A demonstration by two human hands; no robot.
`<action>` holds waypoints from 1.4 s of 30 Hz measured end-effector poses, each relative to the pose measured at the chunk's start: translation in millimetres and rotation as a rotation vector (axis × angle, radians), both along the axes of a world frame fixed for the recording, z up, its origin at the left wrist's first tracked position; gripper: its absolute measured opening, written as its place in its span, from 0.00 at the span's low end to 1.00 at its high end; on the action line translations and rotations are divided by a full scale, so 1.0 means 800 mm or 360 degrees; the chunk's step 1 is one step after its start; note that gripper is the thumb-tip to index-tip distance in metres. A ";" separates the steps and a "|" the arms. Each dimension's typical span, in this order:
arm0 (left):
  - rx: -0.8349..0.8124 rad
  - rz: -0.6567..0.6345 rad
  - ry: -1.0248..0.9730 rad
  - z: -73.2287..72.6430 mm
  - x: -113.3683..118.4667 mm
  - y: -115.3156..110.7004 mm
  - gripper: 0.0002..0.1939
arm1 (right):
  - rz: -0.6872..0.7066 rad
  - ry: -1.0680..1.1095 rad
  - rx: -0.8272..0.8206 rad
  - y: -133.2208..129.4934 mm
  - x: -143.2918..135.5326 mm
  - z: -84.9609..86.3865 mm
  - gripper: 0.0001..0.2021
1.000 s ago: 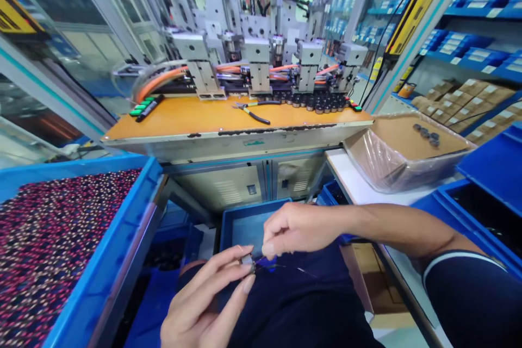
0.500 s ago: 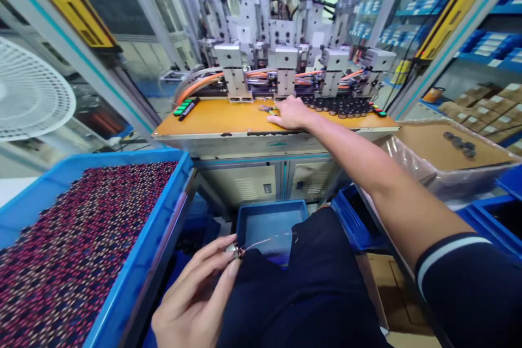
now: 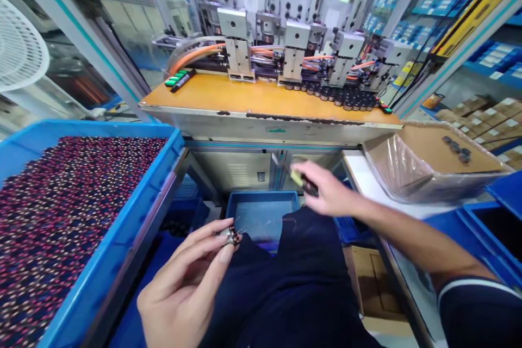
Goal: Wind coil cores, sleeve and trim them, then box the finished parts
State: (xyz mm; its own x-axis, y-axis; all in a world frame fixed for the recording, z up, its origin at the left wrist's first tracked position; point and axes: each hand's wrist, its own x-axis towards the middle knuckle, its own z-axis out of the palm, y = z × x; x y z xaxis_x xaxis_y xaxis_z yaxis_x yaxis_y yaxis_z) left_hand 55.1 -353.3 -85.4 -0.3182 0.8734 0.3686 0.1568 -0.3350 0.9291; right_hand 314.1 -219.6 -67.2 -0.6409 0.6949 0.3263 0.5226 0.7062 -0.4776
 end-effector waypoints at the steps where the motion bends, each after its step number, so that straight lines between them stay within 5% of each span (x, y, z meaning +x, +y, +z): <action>1: -0.0020 -0.0004 -0.0020 0.001 0.003 0.000 0.08 | 0.0067 0.0148 -0.0153 -0.029 -0.002 -0.017 0.29; 4: -0.0037 0.0002 -0.0056 0.006 0.011 0.001 0.07 | 0.0246 0.0479 -0.0496 -0.100 -0.013 -0.052 0.30; 8: -0.0038 -0.0055 0.0000 0.008 0.020 0.003 0.09 | 0.0413 0.0697 -0.0574 -0.139 -0.027 -0.058 0.37; 42: -0.0066 -0.0150 -0.0009 0.003 0.025 -0.005 0.12 | 0.0393 0.0799 -0.0441 -0.137 -0.041 -0.056 0.38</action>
